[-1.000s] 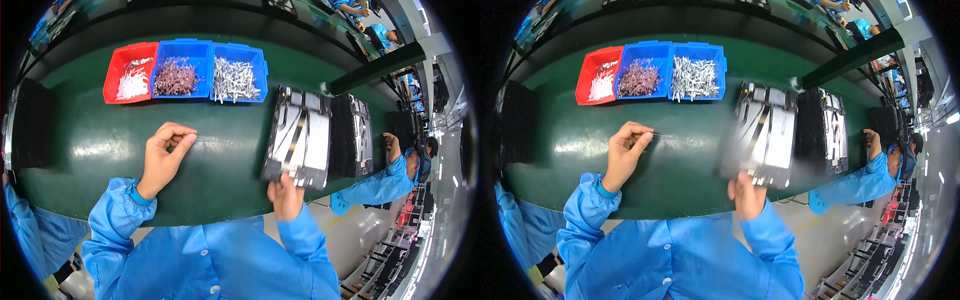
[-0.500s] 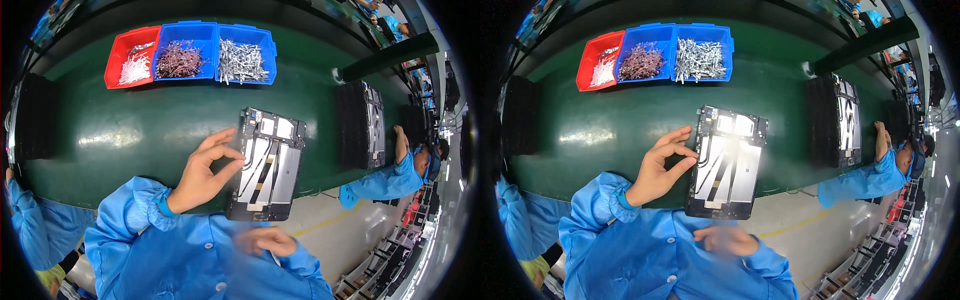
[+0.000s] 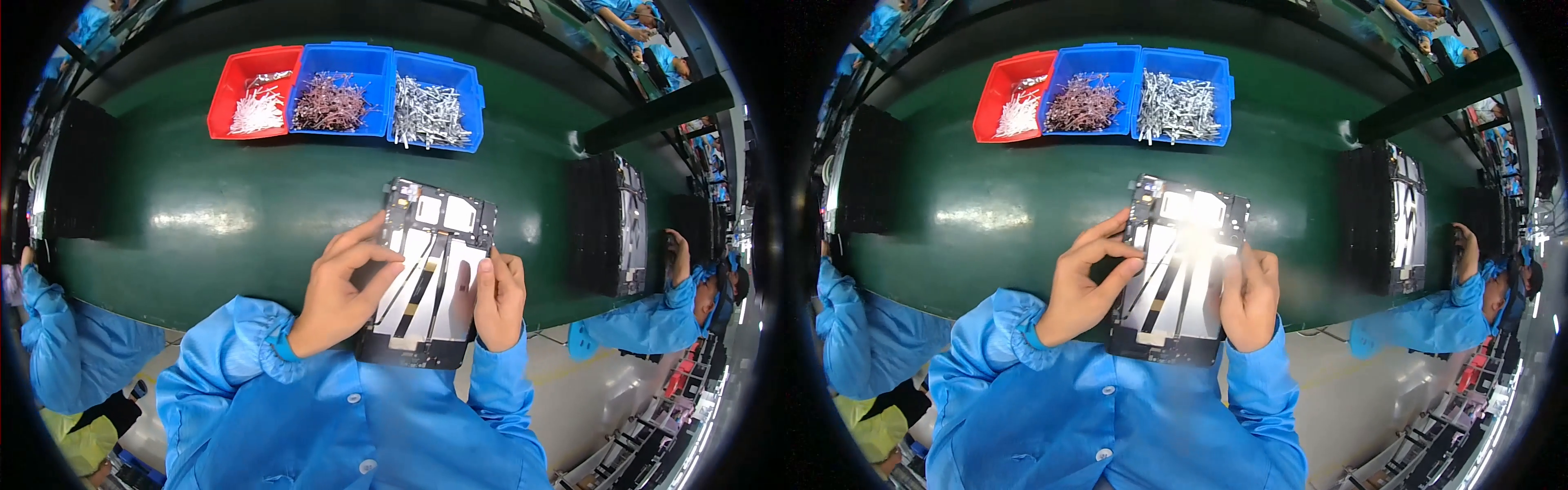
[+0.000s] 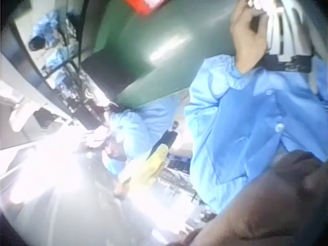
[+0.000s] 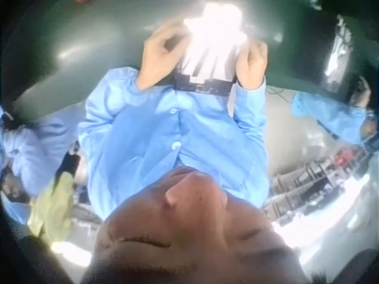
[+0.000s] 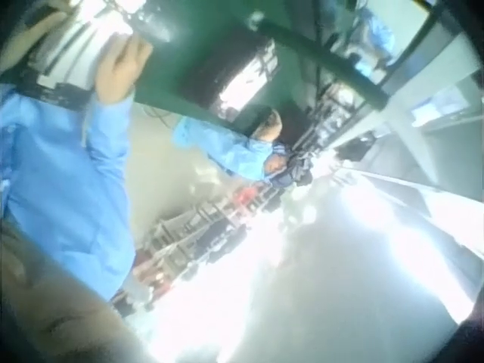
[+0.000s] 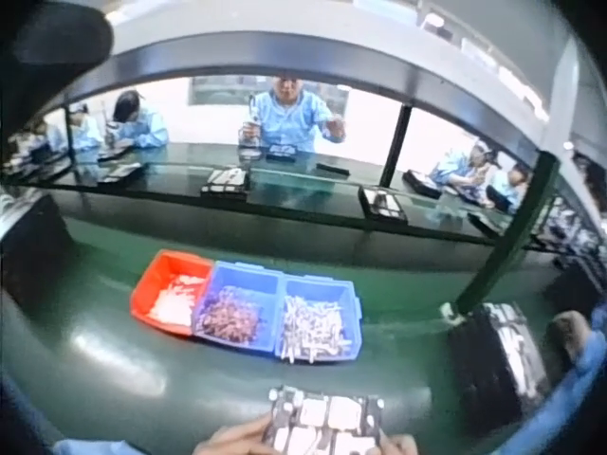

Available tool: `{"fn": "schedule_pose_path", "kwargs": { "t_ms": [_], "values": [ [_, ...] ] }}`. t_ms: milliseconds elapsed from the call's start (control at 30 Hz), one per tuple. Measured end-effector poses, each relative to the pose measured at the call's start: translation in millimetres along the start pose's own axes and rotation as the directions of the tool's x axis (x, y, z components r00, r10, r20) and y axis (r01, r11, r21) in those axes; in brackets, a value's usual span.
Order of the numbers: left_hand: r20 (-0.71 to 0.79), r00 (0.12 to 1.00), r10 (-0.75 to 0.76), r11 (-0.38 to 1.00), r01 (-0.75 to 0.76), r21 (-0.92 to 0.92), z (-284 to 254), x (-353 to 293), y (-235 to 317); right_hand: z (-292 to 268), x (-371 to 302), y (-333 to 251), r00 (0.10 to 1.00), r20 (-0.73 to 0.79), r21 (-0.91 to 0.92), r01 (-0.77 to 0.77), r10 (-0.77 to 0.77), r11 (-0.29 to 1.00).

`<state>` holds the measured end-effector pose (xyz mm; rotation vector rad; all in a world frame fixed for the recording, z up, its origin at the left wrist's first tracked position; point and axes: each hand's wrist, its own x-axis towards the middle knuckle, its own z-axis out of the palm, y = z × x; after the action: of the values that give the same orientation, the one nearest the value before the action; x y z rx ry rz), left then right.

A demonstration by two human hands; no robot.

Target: The person assembles small components into electronic device housings by hand, taking the components from plastic bins and fitting them into the housings.

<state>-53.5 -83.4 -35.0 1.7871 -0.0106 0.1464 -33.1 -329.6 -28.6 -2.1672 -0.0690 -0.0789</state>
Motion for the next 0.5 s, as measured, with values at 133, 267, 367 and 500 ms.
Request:
{"fn": "schedule_pose_path", "kwargs": {
  "t_ms": [133,267,367,500],
  "values": [
    [-0.075,0.996,-0.058,0.995,0.051,-0.087,-27,-22,-9,13,-6,-20,0.985,0.132,-0.048,0.118,-0.111,0.992],
    [-0.061,0.988,-0.145,0.962,0.127,-0.242,-52,-26,-11,0,9,-29,0.946,0.3,-0.152,0.176,-0.124,0.972],
    [-0.1,0.99,-0.1,0.965,0.072,-0.251,-67,-14,-9,-7,36,-54,0.982,0.146,-0.199,0.148,-0.12,0.969],
    [-0.058,0.996,0.063,0.979,-0.073,-0.191,-69,-11,-3,20,45,-84,0.834,0.345,0.198,0.384,-0.431,0.902]
  ]
}}
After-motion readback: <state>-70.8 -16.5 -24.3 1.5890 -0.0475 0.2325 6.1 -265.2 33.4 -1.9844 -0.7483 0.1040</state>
